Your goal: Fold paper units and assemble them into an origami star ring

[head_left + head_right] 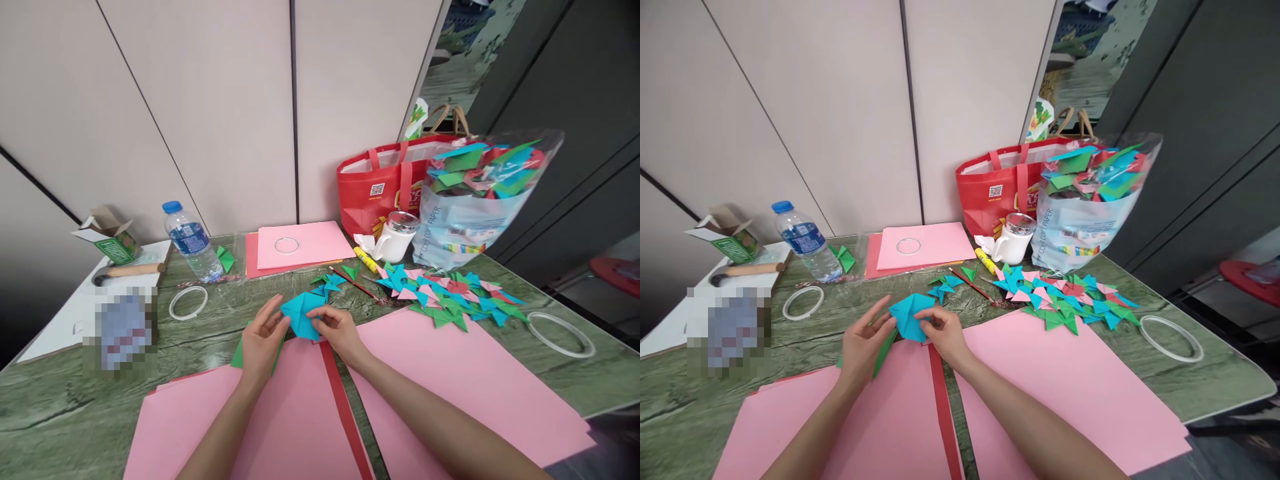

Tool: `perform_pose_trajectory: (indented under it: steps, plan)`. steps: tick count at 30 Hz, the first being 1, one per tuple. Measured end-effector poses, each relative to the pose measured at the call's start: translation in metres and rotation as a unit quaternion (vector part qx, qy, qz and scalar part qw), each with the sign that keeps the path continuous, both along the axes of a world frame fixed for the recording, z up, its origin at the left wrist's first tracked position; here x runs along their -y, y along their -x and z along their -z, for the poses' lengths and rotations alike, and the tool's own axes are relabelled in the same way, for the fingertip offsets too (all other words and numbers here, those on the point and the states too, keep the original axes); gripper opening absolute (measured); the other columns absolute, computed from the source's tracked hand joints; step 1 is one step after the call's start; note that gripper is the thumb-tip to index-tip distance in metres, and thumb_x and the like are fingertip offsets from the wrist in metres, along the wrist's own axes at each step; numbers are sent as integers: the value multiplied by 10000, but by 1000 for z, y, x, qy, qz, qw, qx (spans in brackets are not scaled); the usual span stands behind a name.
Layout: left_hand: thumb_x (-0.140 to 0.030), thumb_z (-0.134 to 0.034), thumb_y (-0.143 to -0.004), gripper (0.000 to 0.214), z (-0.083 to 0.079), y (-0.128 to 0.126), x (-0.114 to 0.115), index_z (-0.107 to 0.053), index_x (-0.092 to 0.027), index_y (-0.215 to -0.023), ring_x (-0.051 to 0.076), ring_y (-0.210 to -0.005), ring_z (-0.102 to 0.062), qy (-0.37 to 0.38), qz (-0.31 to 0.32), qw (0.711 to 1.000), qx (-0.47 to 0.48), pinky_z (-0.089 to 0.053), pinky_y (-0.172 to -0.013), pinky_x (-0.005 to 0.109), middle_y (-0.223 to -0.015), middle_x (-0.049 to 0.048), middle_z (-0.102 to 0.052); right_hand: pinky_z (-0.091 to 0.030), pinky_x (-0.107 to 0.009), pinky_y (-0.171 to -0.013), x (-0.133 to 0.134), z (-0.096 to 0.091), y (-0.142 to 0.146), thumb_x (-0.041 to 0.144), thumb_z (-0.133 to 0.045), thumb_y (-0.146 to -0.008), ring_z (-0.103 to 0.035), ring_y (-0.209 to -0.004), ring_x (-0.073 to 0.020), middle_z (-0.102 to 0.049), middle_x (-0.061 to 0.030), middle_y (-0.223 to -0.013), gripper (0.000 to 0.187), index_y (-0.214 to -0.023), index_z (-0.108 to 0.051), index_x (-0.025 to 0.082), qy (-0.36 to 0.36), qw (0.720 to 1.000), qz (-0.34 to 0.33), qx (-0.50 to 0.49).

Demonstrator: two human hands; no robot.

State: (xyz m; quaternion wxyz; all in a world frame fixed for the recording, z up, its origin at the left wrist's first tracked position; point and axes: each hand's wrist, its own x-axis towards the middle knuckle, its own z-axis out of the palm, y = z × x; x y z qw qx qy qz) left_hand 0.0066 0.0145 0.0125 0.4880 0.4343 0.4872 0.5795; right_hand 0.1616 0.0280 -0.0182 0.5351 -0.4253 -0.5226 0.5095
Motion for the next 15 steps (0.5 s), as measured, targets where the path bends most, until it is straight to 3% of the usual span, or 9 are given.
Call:
perform_pose_trajectory:
  steps: [3, 7, 13, 15]
  plan:
    - [-299, -690, -638, 404, 0, -1, 2, -667, -185, -1026, 256, -1023, -580, 14, 48, 998, -30, -487, -820, 321, -1105, 77, -647, -459, -249, -542, 1, -2, 1, 281, -616, -676, -547, -644, -138, -596, -13, -774, 144, -791, -666, 209, 19, 1000, 0, -20]
    - [-310, -676, -654, 383, 1, -1, 2, -677, -170, -1010, 192, -734, -631, 45, 67, 996, -29, -502, -658, 283, -813, 50, -712, -478, -250, -554, 4, -5, 2, 264, -605, -686, -545, -658, -133, -571, -12, -789, 136, -794, -666, 210, 13, 1000, -26, -9]
    - [-301, -703, -609, 365, 1, 2, -1, -701, -137, -935, 129, -586, -564, 62, 21, 998, 26, -457, -556, 237, -712, 42, -693, -487, -248, -587, 4, 0, 4, 141, -476, -686, -545, -738, -141, -519, -26, -847, 231, -800, -663, 214, -40, 996, -80, 9]
    - [-285, -723, -582, 360, 0, 3, -2, -708, -141, -911, 117, -576, -555, 71, 11, 997, 32, -452, -550, 226, -715, 40, -694, -485, -261, -596, 4, 0, 5, 134, -460, -696, -543, -741, -142, -500, -31, -879, 235, -805, -650, 219, -64, 995, -71, 16]
